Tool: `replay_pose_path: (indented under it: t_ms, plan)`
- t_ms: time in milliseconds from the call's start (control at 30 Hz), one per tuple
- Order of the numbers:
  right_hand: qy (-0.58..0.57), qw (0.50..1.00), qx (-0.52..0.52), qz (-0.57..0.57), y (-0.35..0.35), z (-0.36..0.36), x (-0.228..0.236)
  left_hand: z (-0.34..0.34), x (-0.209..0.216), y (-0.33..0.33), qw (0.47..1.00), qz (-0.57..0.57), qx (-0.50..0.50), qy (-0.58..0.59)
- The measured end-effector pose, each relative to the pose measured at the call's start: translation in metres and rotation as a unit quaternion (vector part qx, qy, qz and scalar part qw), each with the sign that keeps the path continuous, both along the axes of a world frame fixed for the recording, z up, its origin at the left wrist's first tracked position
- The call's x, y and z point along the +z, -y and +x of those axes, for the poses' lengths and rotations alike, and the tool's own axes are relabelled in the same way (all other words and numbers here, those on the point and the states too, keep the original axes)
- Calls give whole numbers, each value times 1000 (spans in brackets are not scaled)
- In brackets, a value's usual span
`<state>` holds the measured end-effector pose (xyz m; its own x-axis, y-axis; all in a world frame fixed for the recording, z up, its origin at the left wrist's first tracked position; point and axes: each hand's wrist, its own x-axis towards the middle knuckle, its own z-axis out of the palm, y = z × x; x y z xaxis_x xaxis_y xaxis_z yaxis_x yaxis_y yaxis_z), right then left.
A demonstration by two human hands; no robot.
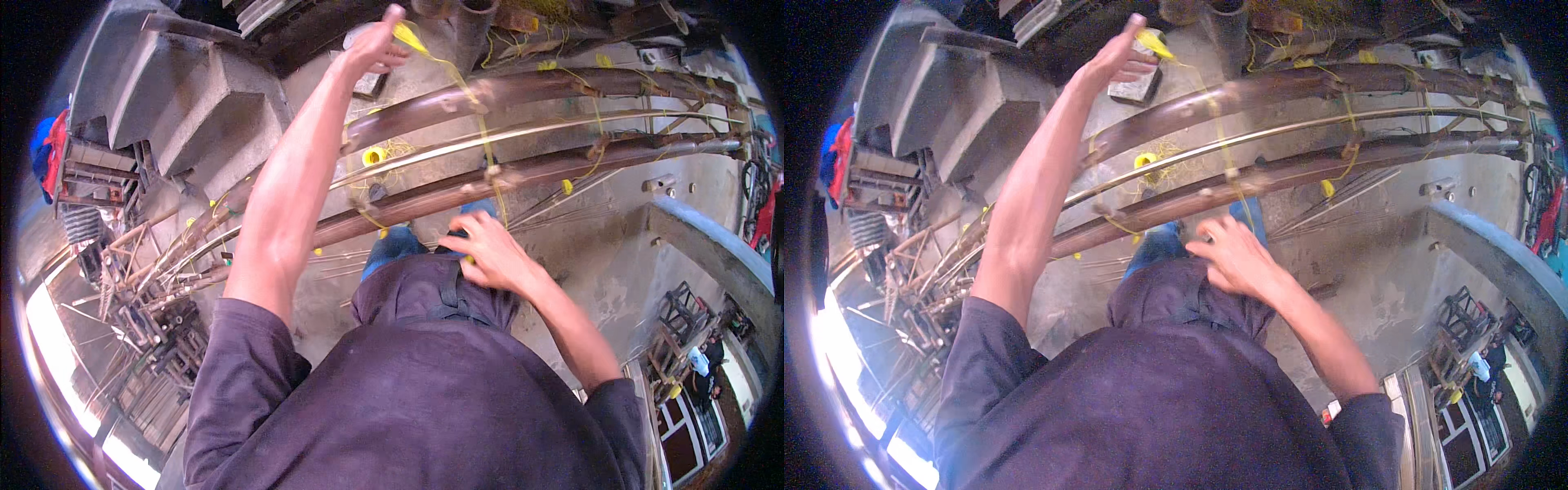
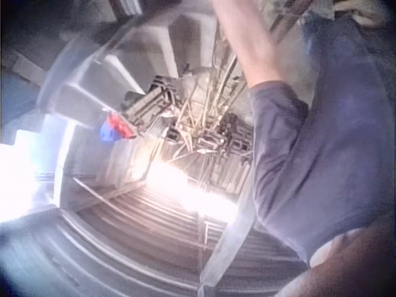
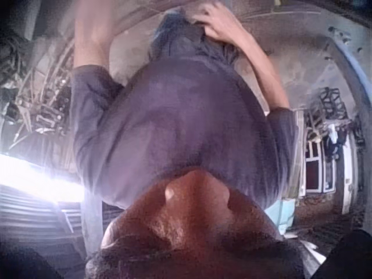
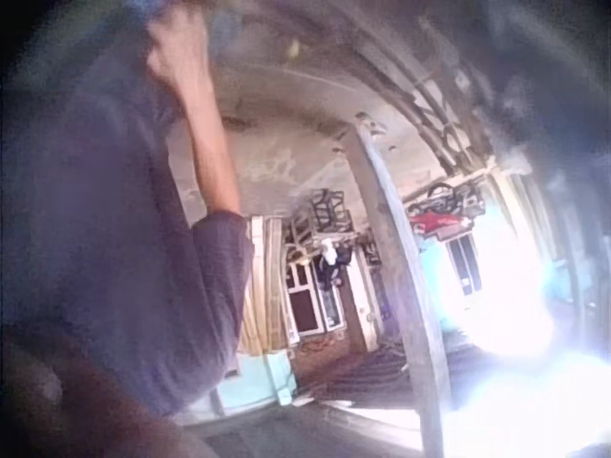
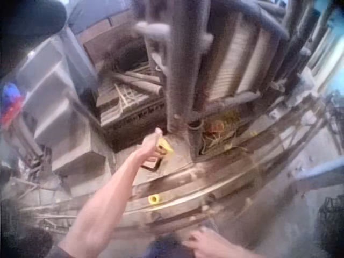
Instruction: The person repeatedly ties yellow string around multiple metal rods arranged on a wooden rack. They pull string from a spool, wrap it around each rod, and secure it with knots. The person occasionally walks along the rack to reach different sections.
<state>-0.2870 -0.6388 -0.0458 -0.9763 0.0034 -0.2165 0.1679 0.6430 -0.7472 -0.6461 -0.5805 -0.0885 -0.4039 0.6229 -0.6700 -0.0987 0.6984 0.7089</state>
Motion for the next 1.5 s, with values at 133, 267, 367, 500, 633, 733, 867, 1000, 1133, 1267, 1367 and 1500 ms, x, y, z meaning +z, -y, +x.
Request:
replay_pose_path:
  t_ms: [133,267,367,500,633,733,867,1000,1133,1267,1367,1500]
  plan:
    - [133,683,-423,-580,107,-16,26,-27,17,96,933,105,-180,-295]
    - [183,743,-504,-401,172,-82,-88,4,54,164,927,184,-157,-287]
    - [60,928,-321,-178,147,-58,2,52,72,227,931,133,-167,-296]
    - [-18,982,-2,188,87,-143,186,95,59,256,900,134,-214,-355]
    - [-184,958,183,118,65,-260,141,108,22,255,843,188,-76,-499]
    - [97,984,-47,143,1,-302,69,102,32,249,875,145,-107,-450]
    - [11,971,-192,141,-22,-246,-74,111,39,243,851,167,-151,-475]
    - [-96,860,-237,-441,43,-231,71,104,34,258,847,158,-77,-501]
    - [2,982,-40,-186,124,-116,-6,104,48,247,879,84,-149,-445]
    - [-32,994,43,-92,156,-132,-24,82,86,199,969,243,40,-30]
    - [28,997,18,-67,148,-116,-27,33,79,130,985,140,-21,-103]
    - [9,1000,25,11,134,-104,-24,4,-32,128,987,119,93,48]
